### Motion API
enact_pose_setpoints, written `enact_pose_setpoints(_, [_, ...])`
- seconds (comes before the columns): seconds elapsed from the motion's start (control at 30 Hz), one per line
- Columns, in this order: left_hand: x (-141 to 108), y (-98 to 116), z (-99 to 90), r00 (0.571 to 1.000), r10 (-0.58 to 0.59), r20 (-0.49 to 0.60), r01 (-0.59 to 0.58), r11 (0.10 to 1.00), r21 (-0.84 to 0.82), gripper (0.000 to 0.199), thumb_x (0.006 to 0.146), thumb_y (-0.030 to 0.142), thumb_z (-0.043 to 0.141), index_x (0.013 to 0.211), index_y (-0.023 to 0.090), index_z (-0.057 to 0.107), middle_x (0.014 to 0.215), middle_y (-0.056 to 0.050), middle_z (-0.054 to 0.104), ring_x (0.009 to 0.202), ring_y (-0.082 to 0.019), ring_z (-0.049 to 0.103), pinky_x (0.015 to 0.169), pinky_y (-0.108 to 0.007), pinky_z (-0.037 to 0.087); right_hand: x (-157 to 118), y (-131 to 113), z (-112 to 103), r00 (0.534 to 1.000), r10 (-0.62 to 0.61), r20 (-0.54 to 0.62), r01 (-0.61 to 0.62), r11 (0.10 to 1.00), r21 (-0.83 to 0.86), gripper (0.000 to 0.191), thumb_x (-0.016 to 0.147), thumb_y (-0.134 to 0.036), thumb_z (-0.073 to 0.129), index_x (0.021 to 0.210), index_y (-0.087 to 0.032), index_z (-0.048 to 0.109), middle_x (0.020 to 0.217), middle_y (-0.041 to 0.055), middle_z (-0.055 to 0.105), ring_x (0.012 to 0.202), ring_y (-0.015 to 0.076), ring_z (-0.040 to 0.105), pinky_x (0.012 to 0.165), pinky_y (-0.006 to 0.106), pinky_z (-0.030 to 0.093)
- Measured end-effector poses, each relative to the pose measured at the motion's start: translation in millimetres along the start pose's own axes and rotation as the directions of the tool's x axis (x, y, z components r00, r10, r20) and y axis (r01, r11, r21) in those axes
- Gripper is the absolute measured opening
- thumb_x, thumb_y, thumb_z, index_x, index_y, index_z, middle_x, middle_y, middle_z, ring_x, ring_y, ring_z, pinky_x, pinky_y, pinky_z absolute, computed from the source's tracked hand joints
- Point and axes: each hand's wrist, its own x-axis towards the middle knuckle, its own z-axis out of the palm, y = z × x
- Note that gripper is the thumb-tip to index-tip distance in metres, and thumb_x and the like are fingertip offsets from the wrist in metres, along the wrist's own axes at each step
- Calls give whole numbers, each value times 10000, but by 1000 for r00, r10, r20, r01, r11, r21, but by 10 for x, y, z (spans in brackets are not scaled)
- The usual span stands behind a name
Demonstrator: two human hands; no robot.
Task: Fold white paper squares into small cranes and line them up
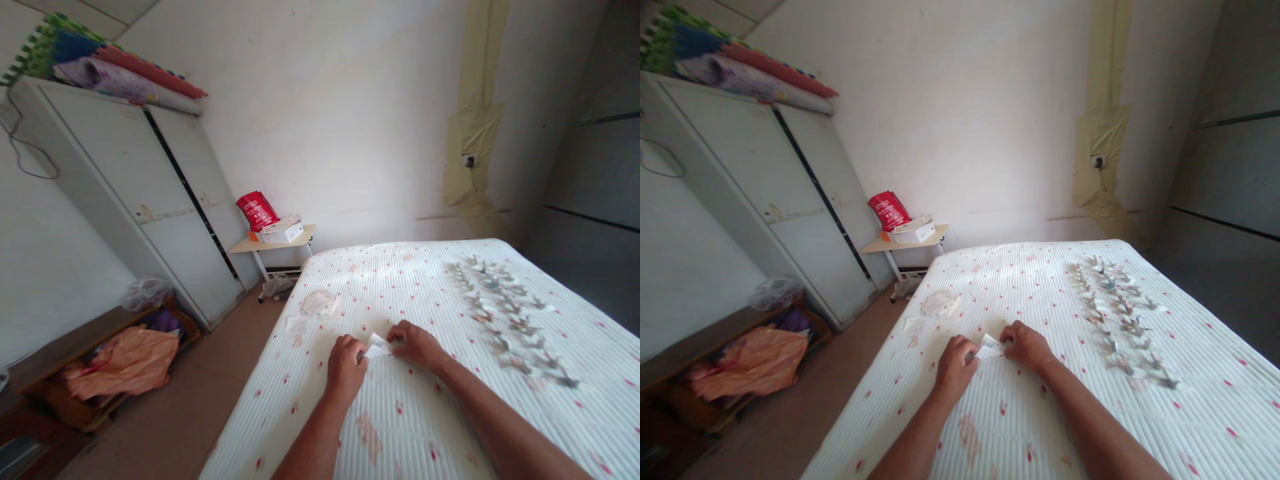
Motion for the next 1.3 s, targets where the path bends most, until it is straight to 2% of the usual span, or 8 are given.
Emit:
enact_pose_setpoints(0.2, [-9, -3, -1, 999, 40, 0, -40, 999, -5, 145, 663, 54, 528, 699, 189, 566, 775, 0, 530, 814, -140, 465, 736, -245, 361, 0, 25, 12, 999, -27, -22, 29, 998, 62, 323, 592, -97, 540, 888, -206, 608, 911, 27, 578, 811, 151, 539, 728, 239, 396])
enact_pose_setpoints(0.37, [-16, 7, -11, 999, 45, 15, -45, 999, 14, 179, 674, 34, 501, 717, 191, 576, 782, -3, 531, 821, -141, 459, 740, -248, 354, -44, -39, -28, 985, -125, -120, 157, 933, 323, 454, 534, -21, 428, 925, -201, 572, 933, 22, 558, 721, 127, 520, 670, 252, 420])
enact_pose_setpoints(0.47, [-23, 9, -14, 998, 54, 13, -54, 998, 18, 213, 675, 11, 477, 721, 193, 580, 783, -4, 531, 826, -142, 458, 741, -249, 354, -85, -123, -68, 961, -234, -147, 275, 866, 418, 407, 503, -10, 393, 805, -185, 601, 1014, 44, 533, 870, 158, 531, 747, 284, 428])
enact_pose_setpoints(0.57, [-28, -3, -12, 997, 71, 6, -71, 997, 9, 232, 673, -3, 466, 720, 193, 582, 778, -4, 526, 827, -142, 457, 736, -247, 357, -116, -163, -60, 953, -299, -57, 292, 848, 443, 414, 476, 6, 393, 773, -182, 612, 1190, 58, 461, 1083, 197, 466, 864, 323, 402])
enact_pose_setpoints(0.8, [-21, -45, 9, 996, 72, -48, -74, 996, -49, 276, 664, -37, 447, 696, 192, 598, 782, -1, 522, 829, -126, 460, 750, -236, 371, -128, -125, 33, 943, -332, 3, 323, 919, 227, 584, 478, 15, 458, 1003, -191, 608, 1322, 94, 385, 1212, 239, 359, 977, 386, 335])
enact_pose_setpoints(1.03, [-11, -5, -51, 998, 59, -31, -59, 998, -6, 276, 655, -38, 442, 690, 186, 599, 783, -10, 523, 829, -131, 465, 737, -243, 378, -114, -139, 27, 938, -342, 49, 342, 940, 7, 497, 540, -59, 516, 1005, -186, 636, 1314, 104, 430, 1181, 281, 389, 950, 418, 341])
enact_pose_setpoints(1.2, [-60, 183, -110, 983, 179, 39, -181, 981, 67, 280, 655, 49, 526, 855, 221, 617, 884, -33, 546, 897, -180, 465, 799, -320, 364, -112, -131, 43, 932, -357, 54, 360, 932, -38, 456, 564, -91, 532, 992, -199, 645, 1293, 113, 462, 1156, 283, 414, 912, 422, 361])
enact_pose_setpoints(1.3, [-95, 240, -85, 967, 247, 53, -250, 967, 53, 229, 687, 71, 518, 820, 225, 624, 863, -33, 552, 881, -177, 470, 808, -323, 367, -109, -132, 45, 934, -355, 53, 357, 934, -37, 426, 576, -106, 545, 979, -194, 651, 1281, 120, 472, 1149, 284, 420, 902, 423, 367])
